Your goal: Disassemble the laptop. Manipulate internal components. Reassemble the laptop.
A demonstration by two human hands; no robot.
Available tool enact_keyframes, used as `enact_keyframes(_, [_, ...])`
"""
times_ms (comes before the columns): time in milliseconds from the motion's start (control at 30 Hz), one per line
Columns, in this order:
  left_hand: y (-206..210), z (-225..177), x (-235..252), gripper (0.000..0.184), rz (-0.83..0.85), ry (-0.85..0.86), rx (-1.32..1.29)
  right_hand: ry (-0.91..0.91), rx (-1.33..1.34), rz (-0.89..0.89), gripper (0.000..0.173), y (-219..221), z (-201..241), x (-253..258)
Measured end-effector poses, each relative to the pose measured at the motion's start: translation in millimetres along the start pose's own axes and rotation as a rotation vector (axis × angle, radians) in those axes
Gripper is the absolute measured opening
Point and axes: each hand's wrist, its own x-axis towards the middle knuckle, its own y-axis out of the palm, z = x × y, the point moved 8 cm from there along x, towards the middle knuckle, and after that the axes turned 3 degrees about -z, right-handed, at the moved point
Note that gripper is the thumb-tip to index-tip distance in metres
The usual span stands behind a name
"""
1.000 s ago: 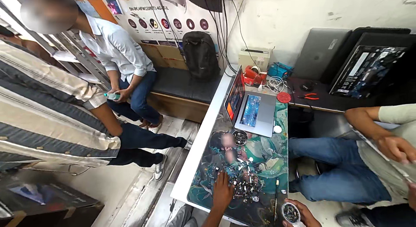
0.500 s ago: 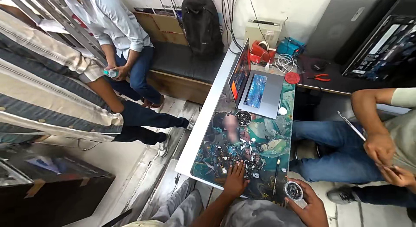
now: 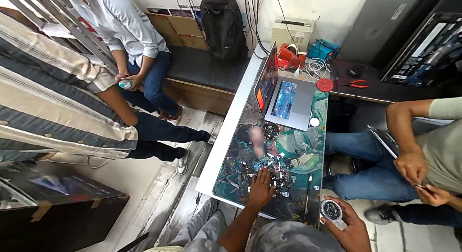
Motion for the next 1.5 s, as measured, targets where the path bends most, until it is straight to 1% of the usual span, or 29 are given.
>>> enact_keyframes(133, [3.8,35.3,-14.5,0.083,-0.049,-0.101,0.050,-0.001,0.005,-0.001,0.063,1.2,-5.2,-3.9])
enact_keyframes(233, [-6.4,54.8,-13.4,0.082,-0.044,-0.152,0.074,0.005,-0.003,0.015,0.063,5.5,-6.8,-4.5])
enact_keyframes(333, [-20.0,68.7,-5.7,0.083,-0.028,-0.196,0.088,-0.004,-0.005,0.028,0.062,10.0,-6.0,-1.9])
enact_keyframes(400, [-27.4,71.7,-2.3,0.082,-0.050,-0.196,0.086,-0.017,-0.014,0.038,0.062,11.5,-5.2,0.5])
enact_keyframes(533, [-33.0,69.4,-9.0,0.080,-0.181,-0.189,0.065,-0.007,-0.017,0.018,0.063,8.3,-5.1,3.0])
enact_keyframes(633, [-13.8,65.0,-20.5,0.083,-0.151,-0.211,0.046,-0.006,-0.029,0.010,0.063,6.5,-8.4,0.3])
enact_keyframes(733, [0.6,48.4,-23.9,0.086,-0.128,-0.170,0.033,0.005,-0.021,0.018,0.063,8.0,-10.2,-2.2])
enact_keyframes(867, [9.1,25.6,-17.5,0.087,-0.094,-0.115,0.005,-0.011,-0.006,0.040,0.063,12.6,-10.5,-2.9])
enact_keyframes(967, [7.7,13.8,-12.8,0.085,-0.060,-0.091,0.006,-0.024,-0.007,0.048,0.062,12.4,-6.3,0.5])
enact_keyframes(1067, [2.5,10.4,-15.8,0.081,-0.095,-0.040,-0.007,-0.019,-0.007,0.031,0.062,7.8,-5.7,2.0])
enact_keyframes(1133, [-0.3,19.9,-22.6,0.077,-0.154,-0.044,-0.025,-0.013,-0.010,0.017,0.062,5.1,-7.0,1.3])
enact_keyframes(1200, [-5.0,41.6,-32.7,0.072,-0.233,-0.136,-0.094,-0.002,-0.009,0.010,0.062,4.1,-7.8,0.2])
enact_keyframes(1300, [-27.1,82.5,-49.2,0.058,-0.420,-0.383,-0.265,0.006,0.002,0.011,0.062,5.1,-10.4,-2.4])
enact_keyframes(1367, [-42.8,105.5,-56.5,0.049,-0.526,-0.520,-0.331,0.010,-0.004,0.021,0.062,6.9,-12.3,-3.4])
enact_keyframes(1433, [-54.6,121.0,-59.8,0.041,-0.565,-0.620,-0.366,0.015,-0.012,0.030,0.061,9.2,-13.2,-3.9])
enact_keyframes(1500, [-64.8,126.4,-54.8,0.033,-0.534,-0.659,-0.352,0.010,-0.023,0.036,0.062,11.0,-13.1,-2.6])
